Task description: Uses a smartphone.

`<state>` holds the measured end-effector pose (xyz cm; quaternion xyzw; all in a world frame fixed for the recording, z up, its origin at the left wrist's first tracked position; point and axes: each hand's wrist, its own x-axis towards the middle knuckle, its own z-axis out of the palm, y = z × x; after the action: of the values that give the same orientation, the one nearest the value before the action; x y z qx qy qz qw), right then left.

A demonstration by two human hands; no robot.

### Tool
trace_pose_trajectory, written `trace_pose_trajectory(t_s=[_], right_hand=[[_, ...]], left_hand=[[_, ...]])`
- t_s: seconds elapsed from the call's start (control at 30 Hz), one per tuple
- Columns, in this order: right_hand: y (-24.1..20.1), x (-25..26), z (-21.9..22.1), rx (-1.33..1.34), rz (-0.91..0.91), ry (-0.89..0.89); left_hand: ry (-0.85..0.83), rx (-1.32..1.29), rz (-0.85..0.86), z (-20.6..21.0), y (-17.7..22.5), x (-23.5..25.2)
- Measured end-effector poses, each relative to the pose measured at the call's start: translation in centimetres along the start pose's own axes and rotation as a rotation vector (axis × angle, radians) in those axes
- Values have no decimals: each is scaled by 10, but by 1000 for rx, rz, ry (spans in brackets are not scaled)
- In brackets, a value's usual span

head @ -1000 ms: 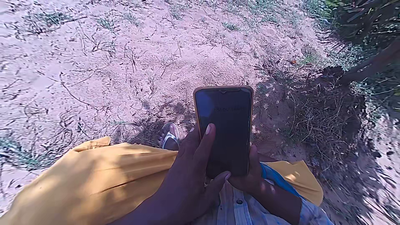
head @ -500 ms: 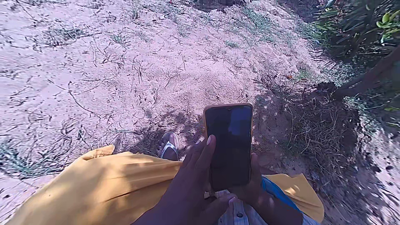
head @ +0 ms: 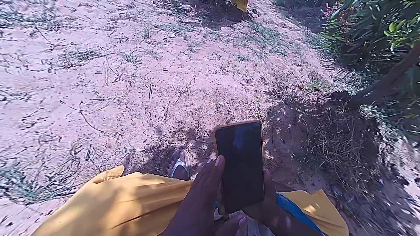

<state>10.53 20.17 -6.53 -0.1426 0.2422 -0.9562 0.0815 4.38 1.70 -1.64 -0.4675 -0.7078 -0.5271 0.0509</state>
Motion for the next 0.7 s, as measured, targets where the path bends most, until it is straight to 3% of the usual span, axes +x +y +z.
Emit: trace_pose_trajectory(t_s=[0.7], right_hand=[[-1, 3, 22, -48, -82, 54]], left_hand=[[-17, 14, -41, 2, 1, -4]])
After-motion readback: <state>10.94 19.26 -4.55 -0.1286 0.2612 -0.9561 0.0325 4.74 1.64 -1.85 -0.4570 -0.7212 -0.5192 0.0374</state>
